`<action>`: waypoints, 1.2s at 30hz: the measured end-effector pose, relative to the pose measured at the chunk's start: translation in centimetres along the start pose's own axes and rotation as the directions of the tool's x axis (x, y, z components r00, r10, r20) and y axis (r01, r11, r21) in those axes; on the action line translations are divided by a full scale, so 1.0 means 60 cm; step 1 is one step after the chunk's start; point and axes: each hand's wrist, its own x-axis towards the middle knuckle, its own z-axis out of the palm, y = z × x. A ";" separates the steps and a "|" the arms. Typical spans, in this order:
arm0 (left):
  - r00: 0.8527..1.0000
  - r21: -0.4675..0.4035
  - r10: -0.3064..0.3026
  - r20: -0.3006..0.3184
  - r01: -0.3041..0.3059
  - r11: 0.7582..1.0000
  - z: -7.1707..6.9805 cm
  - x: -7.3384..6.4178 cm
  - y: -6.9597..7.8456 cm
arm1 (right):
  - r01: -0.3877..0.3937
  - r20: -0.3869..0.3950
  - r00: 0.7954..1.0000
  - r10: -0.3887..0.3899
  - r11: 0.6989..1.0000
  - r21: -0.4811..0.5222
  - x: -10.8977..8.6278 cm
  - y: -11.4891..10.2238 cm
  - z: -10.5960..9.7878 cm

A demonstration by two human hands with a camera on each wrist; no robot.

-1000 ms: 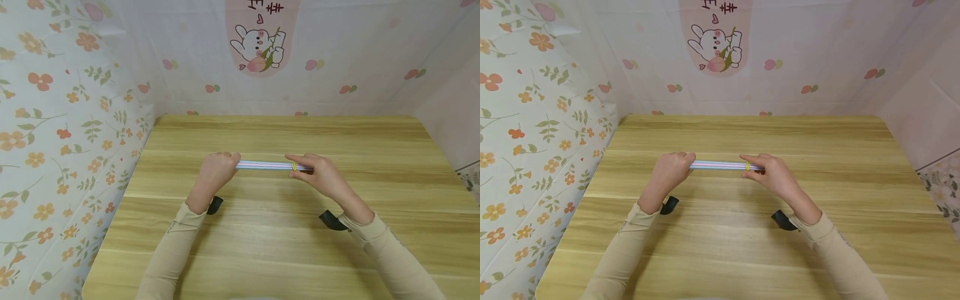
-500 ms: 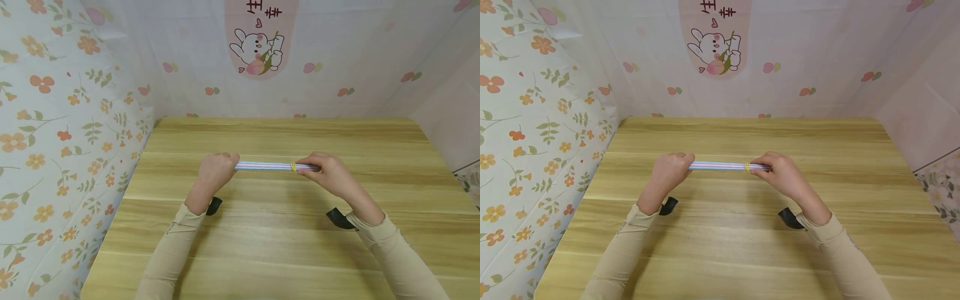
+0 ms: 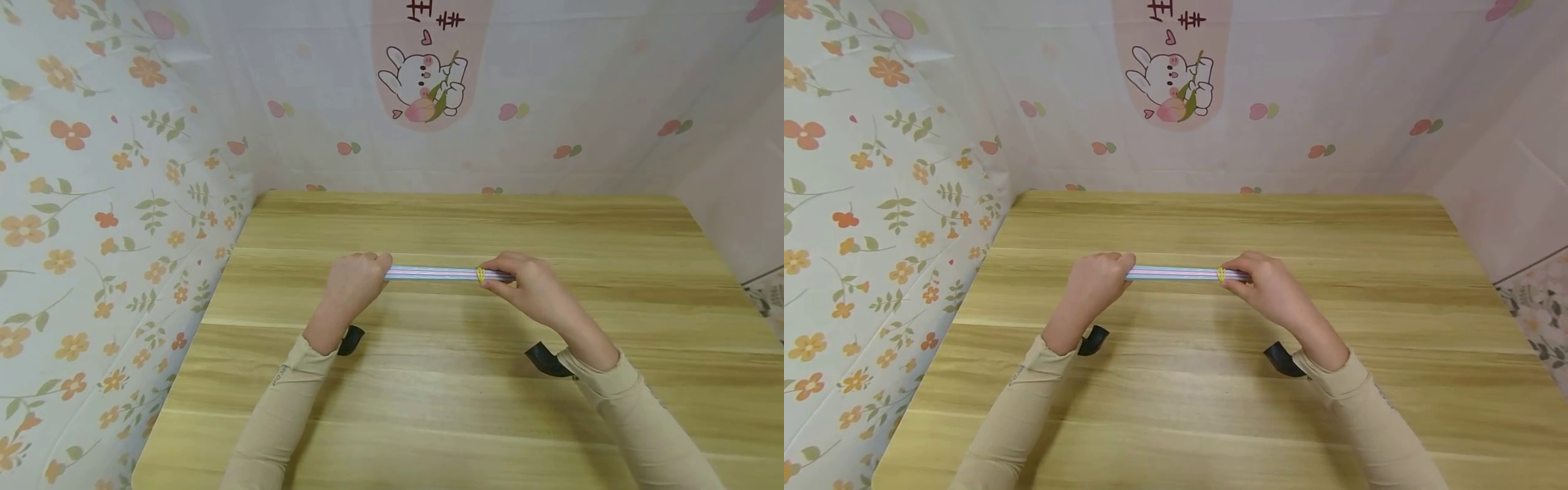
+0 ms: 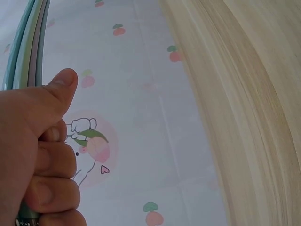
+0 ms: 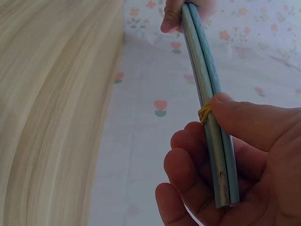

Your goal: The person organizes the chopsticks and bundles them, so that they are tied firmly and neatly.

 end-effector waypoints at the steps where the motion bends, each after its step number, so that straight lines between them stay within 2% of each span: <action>1: 1.000 0.001 -0.001 0.000 0.001 1.000 -0.001 0.000 0.000 | 0.002 0.002 1.000 -0.002 1.000 0.001 0.000 0.000 0.001; 12: 1.000 -0.007 -0.010 -0.007 0.010 1.000 0.001 0.001 0.002 | 0.063 0.007 0.998 -0.063 0.998 -0.022 0.002 0.000 0.005; 21: 1.000 -0.012 0.010 0.000 -0.010 1.000 0.002 0.002 0.011 | 0.081 0.083 0.994 -0.074 0.993 -0.088 0.006 -0.007 0.005; 28: 1.000 -0.011 0.006 -0.013 -0.006 1.000 0.004 0.005 0.013 | 0.120 0.030 0.993 -0.118 0.989 -0.090 0.007 -0.005 0.012; 36: 1.000 -0.001 0.011 -0.028 -0.011 1.000 0.004 0.005 0.014 | 0.167 -0.048 0.982 -0.184 0.957 -0.237 0.008 -0.003 0.028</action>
